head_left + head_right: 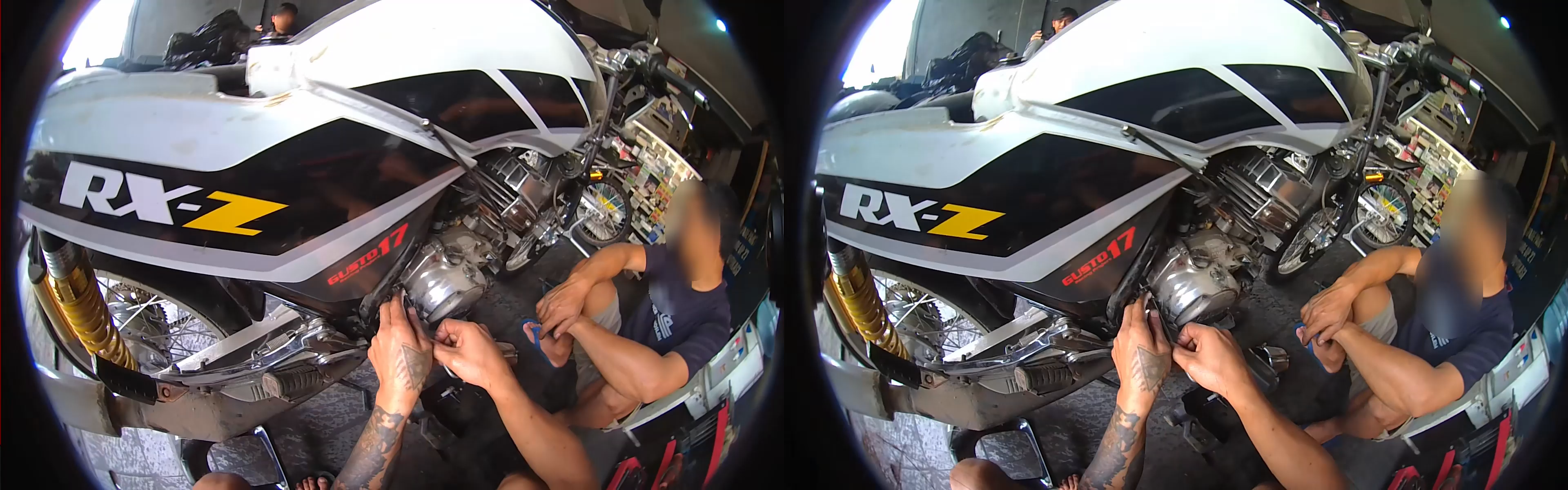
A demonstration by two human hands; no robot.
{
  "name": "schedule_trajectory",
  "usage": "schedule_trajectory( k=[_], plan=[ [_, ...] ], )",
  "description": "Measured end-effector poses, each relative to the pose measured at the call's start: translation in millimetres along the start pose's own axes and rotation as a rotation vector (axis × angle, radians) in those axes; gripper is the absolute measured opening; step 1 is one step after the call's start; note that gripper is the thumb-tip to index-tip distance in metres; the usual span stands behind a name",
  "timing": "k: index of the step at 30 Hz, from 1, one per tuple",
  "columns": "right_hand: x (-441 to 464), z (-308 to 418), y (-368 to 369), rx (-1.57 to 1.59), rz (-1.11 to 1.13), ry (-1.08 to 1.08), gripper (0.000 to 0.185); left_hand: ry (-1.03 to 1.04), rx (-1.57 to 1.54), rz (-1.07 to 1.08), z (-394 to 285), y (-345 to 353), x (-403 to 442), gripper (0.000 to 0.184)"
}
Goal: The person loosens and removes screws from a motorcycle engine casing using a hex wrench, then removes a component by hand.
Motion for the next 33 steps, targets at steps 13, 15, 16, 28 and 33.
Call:
schedule_trajectory(
  k=[13,15,16,28,33],
  plan=[
    [-9,-9,0,0.026,-0.007,-0.133,0.019,0.021,0.027,-0.127,-3,6,5,0.024],
    [-13,-17,-3,-0.008,0.001,-0.134,0.019,0.027,0.168,-0.167,-5,9,9,0.022],
    [-18,-29,-1,0.08,0.053,-0.052,0.022,0.031,0.187,-0.197,-6,7,10,0.015],
    [-78,-148,-50,0.762,-0.163,0.037,0.014,0.392,-0.158,-0.1,-29,54,-81,0.011],
    [-87,-174,-56,0.679,-0.256,0.12,0.017,0.296,0.125,0.486,36,174,-177,0.015]
  ],
)
Point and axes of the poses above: each hand's wrist, its own x-axis towards the middle knuckle, its own y-axis out of the palm, z = x × y, the point moved 7 cm from there along x, towards the middle knuckle, and after that the axes turned 4 degrees about y, right-handed, at the moved point
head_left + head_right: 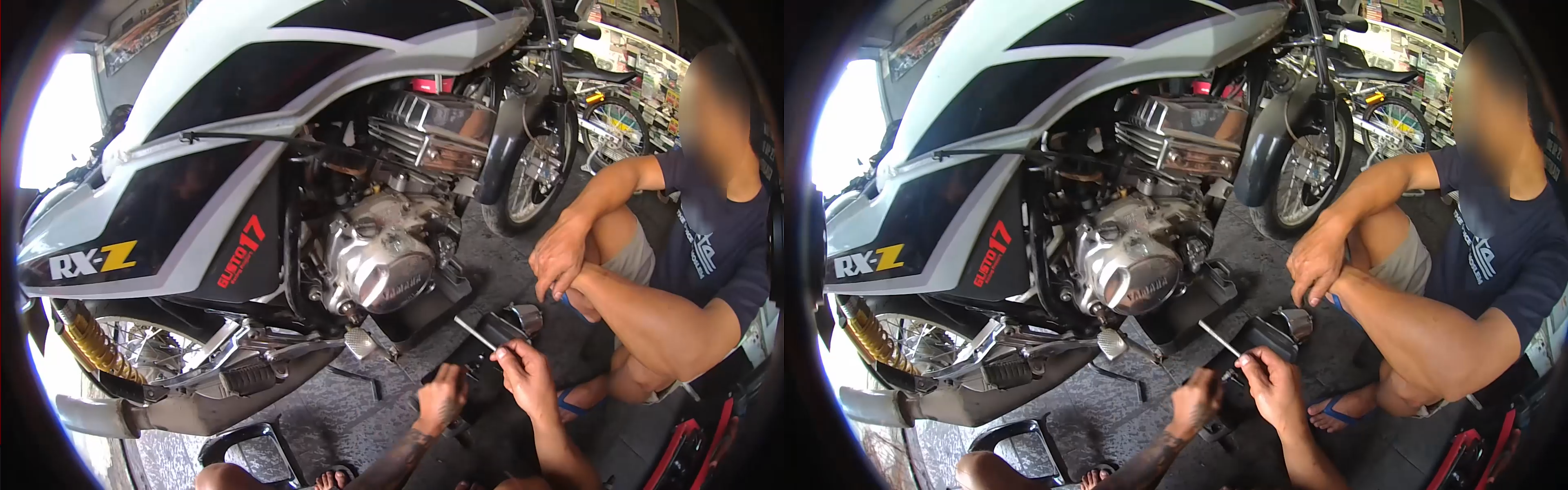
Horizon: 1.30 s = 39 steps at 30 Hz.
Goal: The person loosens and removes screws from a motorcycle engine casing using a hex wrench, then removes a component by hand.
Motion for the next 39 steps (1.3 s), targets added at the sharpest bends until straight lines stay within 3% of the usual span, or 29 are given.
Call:
schedule_trajectory(
  k=[2,4,8,10,11,12,13,15,17,18,21,25,29,31,32,35,37,39],
  plan=[
    [6,5,9,-0.097,0.007,-0.138,0.016,0.017,0.109,0.109,31,54,-9,0.013],
    [11,12,22,-0.149,0.056,-0.14,0.014,0.05,0.22,0.288,52,88,-17,0.022],
    [14,45,51,-0.089,0.143,-0.213,0.011,-0.048,0.144,0.543,49,82,-10,0.032],
    [15,76,63,-0.124,0.147,-0.362,0.012,-0.189,-0.322,0.242,25,31,7,0.022],
    [15,91,70,-0.133,0.137,-0.456,0.013,-0.12,-0.541,-0.129,5,-14,21,0.016],
    [18,104,78,-0.199,0.128,-0.498,0.014,-0.212,-0.701,-0.321,-9,-59,36,0.016],
    [24,117,86,-0.267,0.099,-0.509,0.015,-0.16,-0.816,-0.469,-23,-107,54,0.023],
    [32,136,101,-0.34,0.075,-0.523,0.016,-0.314,-1.045,-0.47,-27,-166,80,0.035],
    [46,142,112,-0.328,0.055,-0.407,0.019,-0.342,-1.082,-0.394,-12,-188,109,0.036],
    [49,144,117,-0.334,0.055,-0.419,0.019,-0.358,-0.983,-0.337,-7,-192,122,0.036],
    [53,145,123,-0.313,0.015,-0.53,0.02,-0.363,-1.067,-0.254,-1,-190,139,0.032],
    [54,142,125,-0.285,0.017,-0.506,0.021,-0.424,-1.157,-0.207,5,-188,139,0.03],
    [59,135,129,-0.272,0.1,-0.39,0.023,-0.443,-1.279,-0.185,11,-190,144,0.031],
    [34,140,142,-0.094,0.437,-0.213,0.028,-0.408,-1.41,-0.181,16,-192,149,0.028],
    [25,143,144,-0.035,0.505,-0.225,0.037,-0.41,-1.474,-0.154,17,-192,150,0.027],
    [28,125,133,-0.131,0.517,-0.151,0.035,-0.44,-1.514,-0.149,15,-190,152,0.027],
    [23,145,128,-0.578,0.321,-0.457,0.025,-0.402,-1.584,-0.128,13,-187,153,0.026],
    [24,150,125,-0.664,0.275,-0.573,0.019,-0.374,-1.631,-0.123,12,-184,154,0.026]
  ],
)
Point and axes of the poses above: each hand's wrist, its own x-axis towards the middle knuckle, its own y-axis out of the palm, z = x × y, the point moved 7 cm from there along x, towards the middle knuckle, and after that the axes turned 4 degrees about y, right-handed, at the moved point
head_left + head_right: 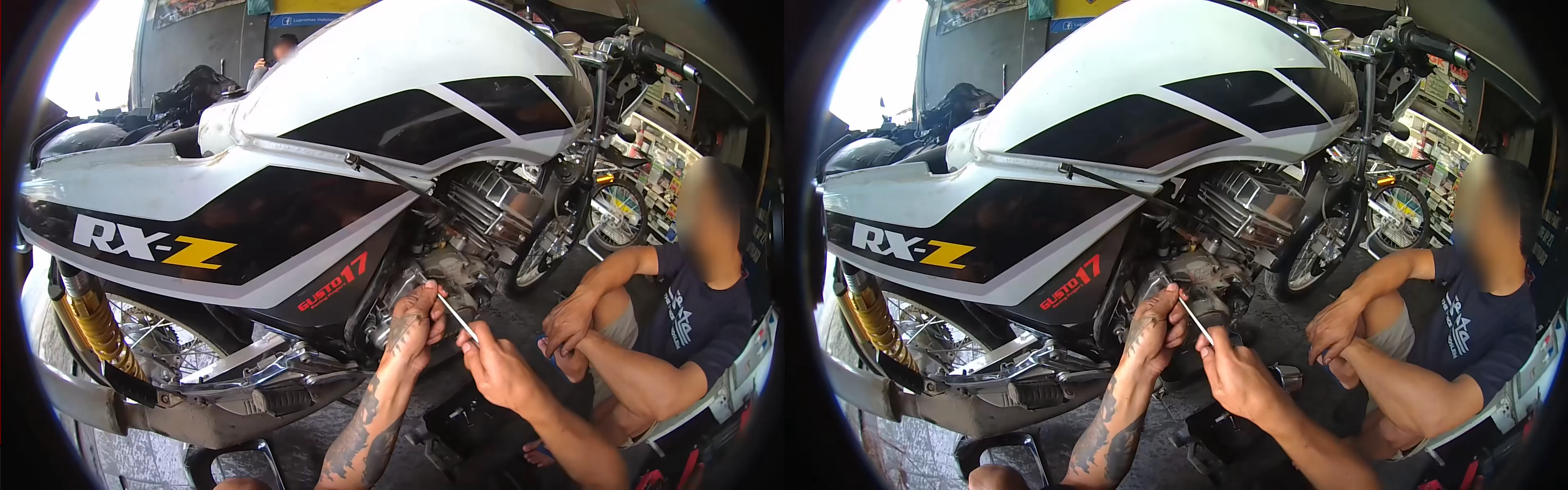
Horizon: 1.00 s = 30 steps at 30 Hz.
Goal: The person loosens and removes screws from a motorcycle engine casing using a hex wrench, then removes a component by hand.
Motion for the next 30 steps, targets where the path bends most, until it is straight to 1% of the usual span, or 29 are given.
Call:
schedule_trajectory(
  k=[1,2,6,8,11,12,13,15,17,19,20,22,25,27,29,30],
  plan=[
    [1,10,-5,-0.113,-0.05,-0.093,0.014,0.015,-0.041,0.029,0,3,1,0.025],
    [1,6,-4,-0.188,0.045,0.076,0.011,0.02,-0.052,0.029,0,3,2,0.025],
    [1,6,2,-0.302,0.025,0.024,0.011,0.01,-0.131,0.012,2,6,-1,0.024],
    [-2,8,8,0.153,-0.041,-0.038,0.008,0.001,-0.174,0.001,3,4,0,0.023],
    [-1,-9,14,0.224,0.007,0.005,0.011,0.015,-0.17,0.005,3,5,1,0.022],
    [1,-14,13,0.22,-0.012,-0.025,0.011,0.01,-0.169,0.001,3,6,1,0.022],
    [2,-14,10,0.149,-0.059,-0.121,0.011,0.01,-0.174,0.008,3,5,1,0.023],
    [6,-8,1,0.023,-0.072,-0.238,0.008,-0.006,-0.184,0.018,5,5,3,0.023],
    [9,-7,-4,-0.049,-0.038,-0.242,0.01,-0.004,-0.166,0.003,4,6,1,0.023],
    [8,-3,-4,-0.23,-0.001,-0.284,0.012,0.001,-0.158,-0.015,4,7,0,0.024],
    [10,0,-9,-0.233,0.004,-0.284,0.012,0.015,-0.153,-0.004,3,8,0,0.025],
    [12,12,-17,-0.464,0.042,-0.329,0.015,0.016,-0.144,-0.009,0,8,-1,0.026],
    [16,13,-23,-0.59,0.102,-0.33,0.018,-0.029,-0.086,-0.017,-1,13,-8,0.025],
    [14,15,-22,-0.586,0.097,-0.305,0.017,-0.073,-0.015,-0.029,2,17,-15,0.027],
    [15,16,-19,-0.604,0.1,-0.31,0.017,-0.127,-0.029,0.056,11,23,-22,0.028],
    [16,16,-17,-0.561,0.096,-0.329,0.017,-0.129,-0.038,0.078,11,21,-18,0.028]
  ],
)
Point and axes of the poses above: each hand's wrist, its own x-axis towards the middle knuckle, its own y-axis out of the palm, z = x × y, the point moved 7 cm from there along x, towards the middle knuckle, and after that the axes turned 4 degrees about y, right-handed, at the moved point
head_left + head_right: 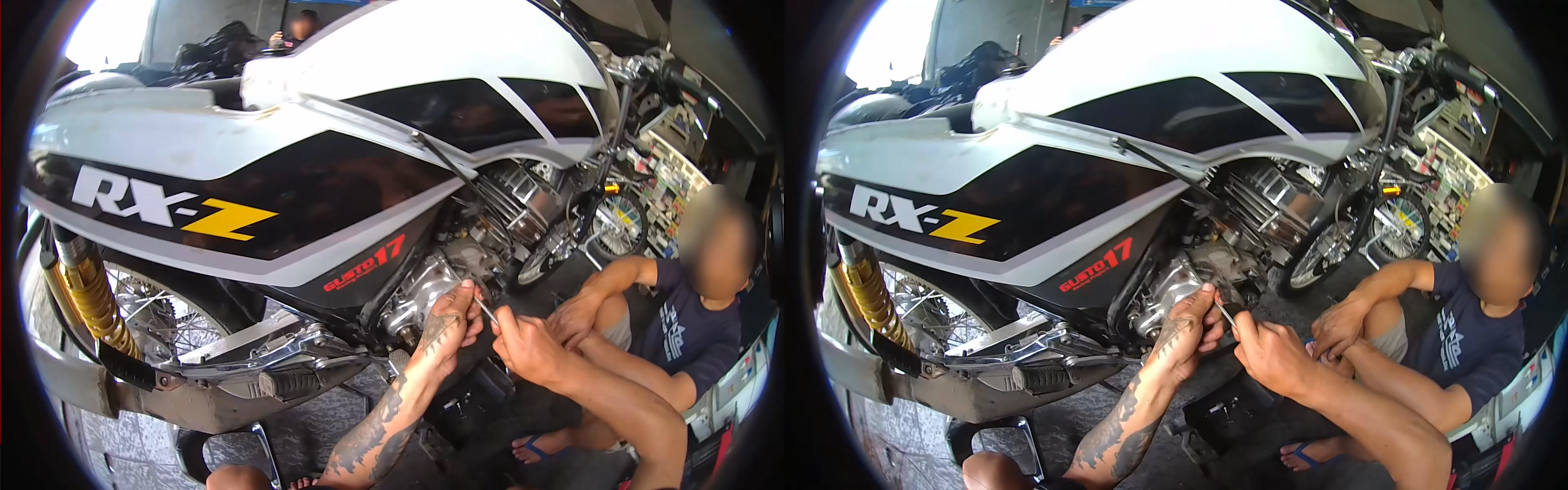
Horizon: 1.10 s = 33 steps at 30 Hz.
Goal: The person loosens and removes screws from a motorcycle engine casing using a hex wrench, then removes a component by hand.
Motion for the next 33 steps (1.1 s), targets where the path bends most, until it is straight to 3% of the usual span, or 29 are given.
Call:
schedule_trajectory(
  k=[2,6,13,15,16,17,18,19,20,22,26,33],
  plan=[
    [0,-5,-3,0.029,-0.017,-0.03,0.016,-0.004,-0.007,0.007,0,-5,3,0.028],
    [14,1,-23,-0.256,0.143,-0.281,0.015,-0.037,-0.084,0.032,-3,-1,6,0.028],
    [22,19,-30,-0.383,0.245,-0.266,0.015,-0.083,-0.168,0.114,-9,1,7,0.028],
    [17,17,-32,-0.35,0.148,-0.053,0.017,-0.095,-0.169,0.059,-6,-1,9,0.026],
    [10,7,-28,-0.208,0.085,0.077,0.027,-0.071,-0.131,0.079,-5,1,10,0.029],
    [4,-1,-27,0.109,-0.09,0.184,0.038,-0.034,-0.087,0.083,-3,-2,11,0.033],
    [-16,-28,-8,0.492,-0.216,0.442,0.046,-0.028,-0.161,0.189,6,-3,18,0.03],
    [-29,-35,7,0.834,-0.365,0.554,0.042,-0.012,-0.23,0.271,22,-8,26,0.029],
    [-40,-38,19,0.923,-0.309,0.709,0.048,0.007,-0.439,0.281,40,-12,35,0.023],
    [-71,-75,77,1.096,-0.45,0.899,0.038,0.033,-0.395,0.267,40,-23,27,0.024],
    [-40,-39,78,1.3,-0.663,0.906,0.039,0.09,-0.263,0.212,23,-32,4,0.026],
    [-24,-11,60,1.41,-0.824,0.832,0.041,0.081,-0.205,0.196,15,-18,3,0.028]
  ],
)
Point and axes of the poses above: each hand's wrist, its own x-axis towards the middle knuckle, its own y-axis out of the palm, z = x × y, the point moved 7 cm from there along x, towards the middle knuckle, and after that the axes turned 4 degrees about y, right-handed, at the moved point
